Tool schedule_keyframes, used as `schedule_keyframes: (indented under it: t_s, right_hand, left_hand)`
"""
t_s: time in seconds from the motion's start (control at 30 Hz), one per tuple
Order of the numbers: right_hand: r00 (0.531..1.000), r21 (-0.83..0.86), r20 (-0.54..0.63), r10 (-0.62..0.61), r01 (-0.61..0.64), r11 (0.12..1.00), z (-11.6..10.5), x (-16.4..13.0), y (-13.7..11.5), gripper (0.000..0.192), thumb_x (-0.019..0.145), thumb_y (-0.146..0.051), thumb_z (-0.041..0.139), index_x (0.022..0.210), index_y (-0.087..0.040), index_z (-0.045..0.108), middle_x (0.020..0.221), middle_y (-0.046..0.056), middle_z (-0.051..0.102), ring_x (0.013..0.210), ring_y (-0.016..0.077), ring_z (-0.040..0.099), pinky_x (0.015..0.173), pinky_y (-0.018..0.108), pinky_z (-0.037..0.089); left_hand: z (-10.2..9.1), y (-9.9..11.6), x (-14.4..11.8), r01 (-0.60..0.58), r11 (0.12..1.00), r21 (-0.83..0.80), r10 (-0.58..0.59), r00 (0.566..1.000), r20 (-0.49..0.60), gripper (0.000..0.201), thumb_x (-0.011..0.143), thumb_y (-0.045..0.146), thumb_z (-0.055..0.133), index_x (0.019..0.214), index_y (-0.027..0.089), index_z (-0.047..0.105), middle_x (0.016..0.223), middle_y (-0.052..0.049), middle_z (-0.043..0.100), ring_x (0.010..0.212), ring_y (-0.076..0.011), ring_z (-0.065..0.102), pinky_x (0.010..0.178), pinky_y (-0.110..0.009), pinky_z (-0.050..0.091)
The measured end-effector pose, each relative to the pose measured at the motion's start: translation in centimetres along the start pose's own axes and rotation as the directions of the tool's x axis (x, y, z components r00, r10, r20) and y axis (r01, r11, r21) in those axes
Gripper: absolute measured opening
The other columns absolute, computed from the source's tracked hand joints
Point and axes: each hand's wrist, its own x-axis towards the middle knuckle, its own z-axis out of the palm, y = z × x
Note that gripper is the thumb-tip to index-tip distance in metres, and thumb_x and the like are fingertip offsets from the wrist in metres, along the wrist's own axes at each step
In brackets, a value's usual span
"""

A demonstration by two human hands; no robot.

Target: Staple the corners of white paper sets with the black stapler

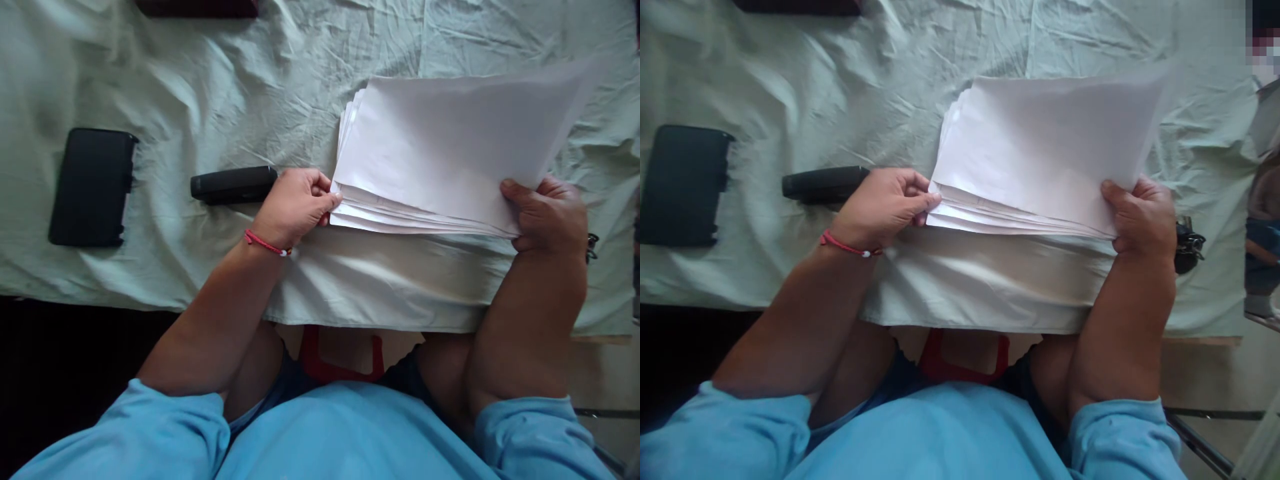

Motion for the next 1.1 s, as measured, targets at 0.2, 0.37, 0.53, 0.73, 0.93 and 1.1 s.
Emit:
schedule_keyframes:
  t_s: [0.2,0.37,0.53,0.73,0.93,1.1]
  right_hand:
    - [0.999,-0.043,-0.007,0.051,-0.051,0.998,0.3,-0.4,-0.5,0.036,0.068,-0.031,0.084,0.102,-0.02,0.083,0.096,0.003,0.079,0.061,0.0084,0.058,0.043,0.018,0.038]
    - [0.999,0.056,0.029,0.022,-0.023,0.998,0.2,-0.1,0.0,0.034,0.063,-0.029,0.087,0.095,-0.019,0.081,0.103,0.005,0.079,0.078,0.0126,0.069,0.068,0.025,0.059]
    - [0.995,0.108,0.099,-0.01,-0.001,0.994,0.5,-0.3,-0.1,0.034,0.061,-0.03,0.09,0.092,-0.022,0.08,0.106,0.003,0.08,0.089,0.016,0.072,0.088,0.034,0.064]
    - [0.994,0.139,0.111,-0.001,-0.014,0.99,0.7,-0.4,-0.1,0.044,0.057,-0.031,0.091,0.099,-0.02,0.083,0.105,0.004,0.08,0.086,0.0148,0.072,0.085,0.031,0.063]
    - [0.994,0.156,0.108,-0.006,-0.011,0.988,0.6,-0.3,0.0,0.043,0.057,-0.028,0.092,0.098,-0.02,0.084,0.103,0.003,0.081,0.084,0.0131,0.072,0.083,0.028,0.062]
    - [0.994,0.159,0.105,-0.005,-0.012,0.987,0.6,-0.3,-0.1,0.042,0.056,-0.03,0.093,0.096,-0.021,0.084,0.101,0.002,0.081,0.083,0.0134,0.072,0.082,0.028,0.062]
  left_hand:
    - [0.1,0.3,-0.3,0.037,0.992,0.118,-0.033,0.999,-0.033,0.037,0.099,0.017,0.062,0.063,0.019,0.059,0.047,0.002,0.055,0.046,-0.0129,0.047,0.051,-0.026,0.031]
    - [0.4,-1.0,0.4,-0.039,0.997,-0.07,0.032,0.994,-0.104,0.031,0.105,0.035,0.065,0.078,0.02,0.062,0.066,0.001,0.057,0.057,-0.0132,0.049,0.054,-0.025,0.036]
    - [0.7,-1.4,0.8,0.048,0.959,-0.28,-0.081,0.991,-0.107,0.047,0.114,0.056,0.047,0.085,0.02,0.055,0.072,0.0,0.055,0.058,-0.0112,0.047,0.055,-0.025,0.031]
    - [0.6,-1.7,0.8,-0.063,0.991,-0.119,0.045,0.988,-0.145,0.024,0.097,0.028,0.074,0.08,0.02,0.058,0.073,0.0,0.058,0.065,-0.0133,0.048,0.059,-0.027,0.035]
    - [0.3,-1.3,0.4,-0.111,0.994,0.012,0.111,0.984,-0.14,0.024,0.092,0.016,0.07,0.072,0.021,0.058,0.065,0.004,0.053,0.062,-0.0134,0.044,0.058,-0.028,0.031]
    - [0.4,-1.4,0.5,-0.135,0.99,-0.033,0.129,0.98,-0.151,0.03,0.099,0.018,0.063,0.069,0.02,0.057,0.065,0.003,0.05,0.063,-0.0133,0.041,0.06,-0.028,0.032]
